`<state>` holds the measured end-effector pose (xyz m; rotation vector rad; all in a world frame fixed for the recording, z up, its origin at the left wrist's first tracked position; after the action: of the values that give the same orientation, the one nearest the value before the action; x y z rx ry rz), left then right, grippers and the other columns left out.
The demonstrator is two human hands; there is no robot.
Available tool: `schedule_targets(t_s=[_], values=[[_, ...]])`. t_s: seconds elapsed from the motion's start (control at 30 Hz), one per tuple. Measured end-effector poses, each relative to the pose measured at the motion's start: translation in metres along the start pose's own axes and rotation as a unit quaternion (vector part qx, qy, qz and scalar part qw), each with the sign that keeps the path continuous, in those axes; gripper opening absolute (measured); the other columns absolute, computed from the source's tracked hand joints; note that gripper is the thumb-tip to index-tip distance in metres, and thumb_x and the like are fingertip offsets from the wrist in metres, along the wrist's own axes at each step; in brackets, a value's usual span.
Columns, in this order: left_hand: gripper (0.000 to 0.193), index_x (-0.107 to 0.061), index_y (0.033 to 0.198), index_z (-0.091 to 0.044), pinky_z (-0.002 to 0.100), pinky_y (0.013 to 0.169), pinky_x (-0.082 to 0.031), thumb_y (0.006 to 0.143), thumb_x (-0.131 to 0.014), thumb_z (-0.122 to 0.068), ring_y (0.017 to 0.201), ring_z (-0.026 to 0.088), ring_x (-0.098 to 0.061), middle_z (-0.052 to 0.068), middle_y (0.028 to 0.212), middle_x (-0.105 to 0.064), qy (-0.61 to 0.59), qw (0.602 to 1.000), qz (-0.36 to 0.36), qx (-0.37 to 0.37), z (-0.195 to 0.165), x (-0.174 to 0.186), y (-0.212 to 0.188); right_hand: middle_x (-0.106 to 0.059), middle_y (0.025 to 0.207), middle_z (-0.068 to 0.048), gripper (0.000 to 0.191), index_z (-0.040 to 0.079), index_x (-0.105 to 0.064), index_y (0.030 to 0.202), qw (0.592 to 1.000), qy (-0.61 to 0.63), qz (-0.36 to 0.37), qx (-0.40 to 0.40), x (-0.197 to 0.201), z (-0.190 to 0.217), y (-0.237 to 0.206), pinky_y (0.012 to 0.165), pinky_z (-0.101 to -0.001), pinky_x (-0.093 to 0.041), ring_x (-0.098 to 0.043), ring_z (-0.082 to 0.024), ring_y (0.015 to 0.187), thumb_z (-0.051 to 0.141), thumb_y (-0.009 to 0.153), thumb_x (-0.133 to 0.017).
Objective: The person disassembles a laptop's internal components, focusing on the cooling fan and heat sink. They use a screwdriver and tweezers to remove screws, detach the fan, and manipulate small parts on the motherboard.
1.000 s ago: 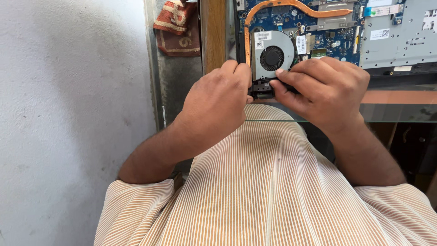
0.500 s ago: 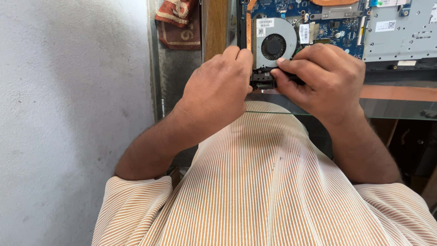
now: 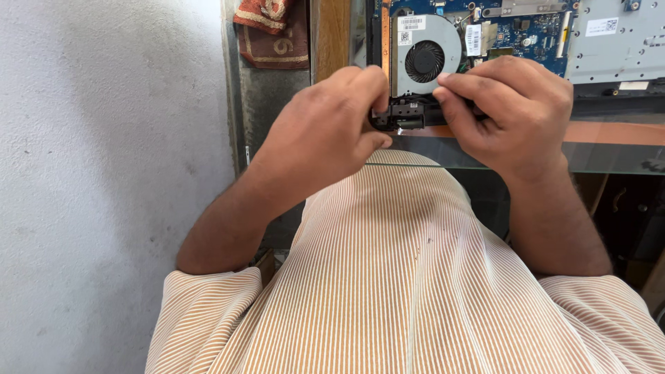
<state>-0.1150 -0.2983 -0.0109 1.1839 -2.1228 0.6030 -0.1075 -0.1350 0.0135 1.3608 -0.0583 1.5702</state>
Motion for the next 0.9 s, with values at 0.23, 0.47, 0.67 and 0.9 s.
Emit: schedule_targets(t_s=[0.23, 0.47, 0.67, 0.9], values=[[0.023, -0.069, 0.104, -0.007, 0.036, 0.071, -0.052, 0.096, -0.084, -0.023, 0.08, 0.02, -0.063, 0.005, 0.093, -0.062, 0.016, 0.989, -0.129, -0.069, -0.003, 0.015, -0.003, -0.071, 0.093, -0.006, 0.011, 0.006, -0.079, 0.103, 1.0, 0.015, 0.021, -0.003, 0.001, -0.002, -0.005, 0.066, -0.0278, -0.054, -0.067, -0.017, 0.077, 0.007, 0.095, -0.087], [0.023, -0.074, 0.103, -0.006, 0.037, 0.078, -0.053, 0.09, -0.086, -0.02, 0.093, 0.022, -0.062, 0.005, 0.097, -0.055, 0.045, 0.971, -0.188, -0.142, -0.013, 0.017, -0.004, -0.069, 0.093, -0.003, 0.019, 0.008, -0.081, 0.102, 0.998, -0.006, 0.016, 0.059, 0.004, 0.018, 0.01, 0.066, -0.0292, -0.052, -0.065, -0.016, 0.077, 0.013, 0.09, -0.095], [0.021, -0.075, 0.1, -0.005, 0.035, 0.074, -0.054, 0.091, -0.085, -0.02, 0.09, 0.02, -0.06, 0.005, 0.096, -0.054, 0.067, 0.964, -0.211, -0.147, -0.015, 0.012, -0.004, -0.07, 0.084, -0.001, 0.015, 0.009, -0.079, 0.087, 0.994, -0.088, 0.011, 0.064, 0.003, 0.028, 0.016, 0.053, -0.0262, -0.046, -0.061, -0.013, 0.063, 0.018, 0.085, -0.092], [0.017, -0.077, 0.094, -0.006, 0.034, 0.065, -0.048, 0.091, -0.086, -0.02, 0.081, 0.018, -0.056, 0.003, 0.088, -0.054, 0.051, 0.961, -0.231, -0.144, -0.01, 0.01, -0.001, -0.07, 0.085, -0.001, 0.018, 0.009, -0.077, 0.087, 0.992, -0.115, 0.011, 0.046, -0.002, 0.028, 0.014, 0.054, -0.0256, -0.047, -0.062, -0.012, 0.064, 0.02, 0.09, -0.09]])
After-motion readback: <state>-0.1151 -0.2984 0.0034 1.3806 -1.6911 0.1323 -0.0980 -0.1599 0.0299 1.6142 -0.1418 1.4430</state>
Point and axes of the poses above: each hand's wrist, its own y-axis towards the middle knuckle, its own x-axis out of the back of the hand, z = x × y, the point moved 9 cm from there along y, towards the middle knuckle
